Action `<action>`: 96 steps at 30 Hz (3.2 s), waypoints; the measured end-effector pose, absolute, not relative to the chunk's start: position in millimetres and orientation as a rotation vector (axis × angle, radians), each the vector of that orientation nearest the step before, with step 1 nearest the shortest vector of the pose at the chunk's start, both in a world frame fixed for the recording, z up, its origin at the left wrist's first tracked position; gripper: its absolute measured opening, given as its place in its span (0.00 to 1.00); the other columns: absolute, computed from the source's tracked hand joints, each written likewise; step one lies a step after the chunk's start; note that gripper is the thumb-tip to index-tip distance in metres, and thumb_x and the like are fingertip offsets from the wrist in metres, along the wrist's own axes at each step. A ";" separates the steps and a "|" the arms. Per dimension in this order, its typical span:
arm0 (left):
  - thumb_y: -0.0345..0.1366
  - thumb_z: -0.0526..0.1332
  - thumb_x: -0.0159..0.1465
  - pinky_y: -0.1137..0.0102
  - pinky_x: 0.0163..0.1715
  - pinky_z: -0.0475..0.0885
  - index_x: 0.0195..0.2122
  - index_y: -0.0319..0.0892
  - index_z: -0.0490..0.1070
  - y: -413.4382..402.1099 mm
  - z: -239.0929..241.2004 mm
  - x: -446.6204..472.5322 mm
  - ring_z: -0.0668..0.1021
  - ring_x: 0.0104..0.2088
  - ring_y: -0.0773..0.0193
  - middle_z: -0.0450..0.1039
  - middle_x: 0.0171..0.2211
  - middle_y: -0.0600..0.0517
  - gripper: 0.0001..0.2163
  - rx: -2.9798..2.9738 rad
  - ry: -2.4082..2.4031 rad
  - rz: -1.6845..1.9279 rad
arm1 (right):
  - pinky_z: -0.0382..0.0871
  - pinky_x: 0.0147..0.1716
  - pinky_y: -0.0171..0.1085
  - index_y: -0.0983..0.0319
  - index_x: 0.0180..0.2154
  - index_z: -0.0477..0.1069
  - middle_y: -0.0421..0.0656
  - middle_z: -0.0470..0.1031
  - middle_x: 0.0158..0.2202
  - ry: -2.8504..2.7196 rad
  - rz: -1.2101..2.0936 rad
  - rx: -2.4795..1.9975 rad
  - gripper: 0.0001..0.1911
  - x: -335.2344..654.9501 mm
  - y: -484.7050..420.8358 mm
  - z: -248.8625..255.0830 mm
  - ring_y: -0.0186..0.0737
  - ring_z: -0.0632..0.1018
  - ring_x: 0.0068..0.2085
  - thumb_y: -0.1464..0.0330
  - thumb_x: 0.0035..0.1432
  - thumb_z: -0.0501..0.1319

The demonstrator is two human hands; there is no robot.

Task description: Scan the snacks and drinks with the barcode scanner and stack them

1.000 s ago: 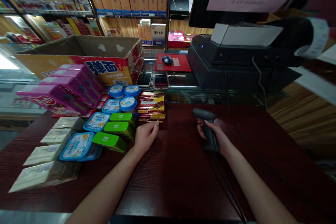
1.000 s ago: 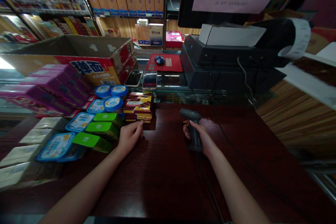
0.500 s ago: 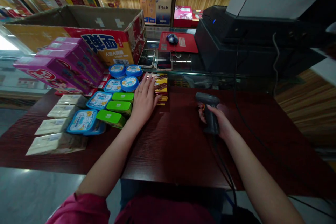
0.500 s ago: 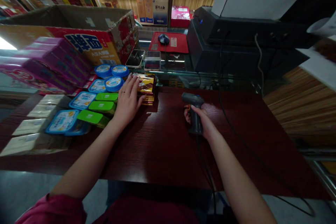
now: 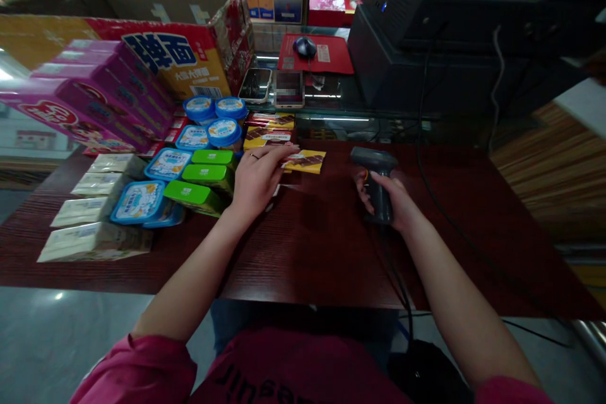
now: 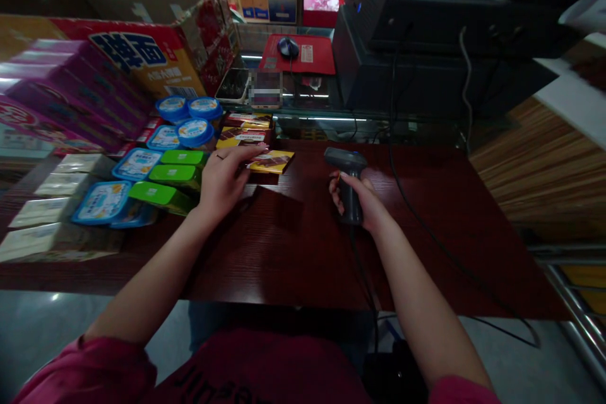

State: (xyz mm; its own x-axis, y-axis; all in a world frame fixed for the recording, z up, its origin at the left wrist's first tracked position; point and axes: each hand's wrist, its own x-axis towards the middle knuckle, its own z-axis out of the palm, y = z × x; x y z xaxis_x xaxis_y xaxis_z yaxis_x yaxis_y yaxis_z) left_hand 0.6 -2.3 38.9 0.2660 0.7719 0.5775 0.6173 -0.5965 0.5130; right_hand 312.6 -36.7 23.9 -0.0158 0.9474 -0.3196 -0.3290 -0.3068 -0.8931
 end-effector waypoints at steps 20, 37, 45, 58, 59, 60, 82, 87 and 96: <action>0.32 0.75 0.54 0.62 0.54 0.79 0.62 0.40 0.71 0.8 10.2 52.3 0.84 0.54 0.54 0.82 0.57 0.43 0.33 1.137 0.830 1.001 | 0.67 0.12 0.30 0.61 0.38 0.81 0.42 0.80 0.27 -1.234 1.355 -1.212 0.19 321.7 -70.7 57.0 0.32 0.71 0.18 0.54 0.55 0.78; 0.35 0.71 0.62 0.64 0.47 0.83 0.51 0.40 0.77 3.1 13.2 49.3 0.85 0.48 0.56 0.84 0.48 0.46 0.16 1.186 1.047 1.224 | 0.67 0.13 0.32 0.61 0.33 0.79 0.39 0.75 0.19 -1.453 1.346 -1.307 0.17 315.8 -77.4 62.9 0.34 0.71 0.16 0.57 0.52 0.80; 0.30 0.73 0.57 0.62 0.52 0.82 0.60 0.43 0.79 -4.0 26.8 38.9 0.85 0.51 0.54 0.83 0.56 0.45 0.27 1.166 0.792 0.977 | 0.69 0.13 0.33 0.61 0.37 0.80 0.43 0.80 0.28 -1.304 1.298 -1.245 0.22 318.8 -77.7 66.5 0.34 0.72 0.19 0.51 0.53 0.79; 0.37 0.73 0.63 0.69 0.38 0.79 0.50 0.39 0.80 17.7 44.0 62.7 0.86 0.36 0.62 0.86 0.35 0.51 0.15 1.415 1.096 1.216 | 0.78 0.31 0.44 0.59 0.33 0.76 0.45 0.81 0.28 -1.729 1.010 -1.410 0.12 318.7 -78.2 66.0 0.52 0.83 0.33 0.58 0.57 0.72; 0.37 0.73 0.63 0.70 0.38 0.78 0.51 0.40 0.80 18.8 47.2 63.8 0.86 0.35 0.62 0.86 0.33 0.51 0.15 1.468 1.138 1.228 | 0.79 0.35 0.46 0.59 0.34 0.77 0.46 0.82 0.30 -1.755 0.955 -1.405 0.11 318.3 -78.0 66.1 0.54 0.84 0.36 0.59 0.56 0.72; 0.37 0.74 0.63 0.70 0.38 0.78 0.50 0.40 0.81 19.5 49.8 64.9 0.86 0.35 0.61 0.86 0.33 0.51 0.15 1.511 1.176 1.239 | 0.80 0.39 0.48 0.59 0.35 0.77 0.47 0.84 0.32 -1.779 0.902 -1.397 0.10 317.7 -77.9 66.1 0.56 0.85 0.39 0.60 0.56 0.71; 0.38 0.73 0.65 0.70 0.38 0.76 0.43 0.41 0.81 18.2 45.0 69.6 0.86 0.37 0.60 0.86 0.35 0.51 0.08 1.616 1.228 1.214 | 0.74 0.26 0.40 0.58 0.33 0.77 0.43 0.81 0.26 -1.822 0.963 -1.398 0.09 303.3 -81.5 63.8 0.48 0.82 0.28 0.61 0.58 0.71; 0.29 0.69 0.65 0.73 0.35 0.74 0.50 0.44 0.73 23.3 36.6 66.1 0.82 0.34 0.67 0.82 0.39 0.54 0.13 1.631 1.089 1.284 | 0.67 0.16 0.36 0.60 0.36 0.77 0.39 0.77 0.22 -1.440 1.169 -1.371 0.17 317.8 -78.7 63.4 0.36 0.71 0.17 0.54 0.59 0.73; 0.31 0.61 0.74 0.67 0.54 0.81 0.63 0.46 0.72 3.0 51.8 76.9 0.86 0.52 0.60 0.84 0.55 0.49 0.17 2.303 0.962 1.246 | 0.64 0.11 0.33 0.57 0.40 0.79 0.39 0.77 0.26 -1.025 1.051 -1.208 0.17 340.7 -68.4 64.7 0.34 0.71 0.17 0.53 0.57 0.75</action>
State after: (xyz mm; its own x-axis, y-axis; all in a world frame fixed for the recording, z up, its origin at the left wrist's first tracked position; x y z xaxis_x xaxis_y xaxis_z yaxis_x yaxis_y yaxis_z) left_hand 76.9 3.0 51.8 0.3825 0.7059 0.5961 0.3983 -0.7082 0.5829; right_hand 340.7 -68.4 64.7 0.2103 0.9766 0.0448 -0.0688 0.0605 -0.9958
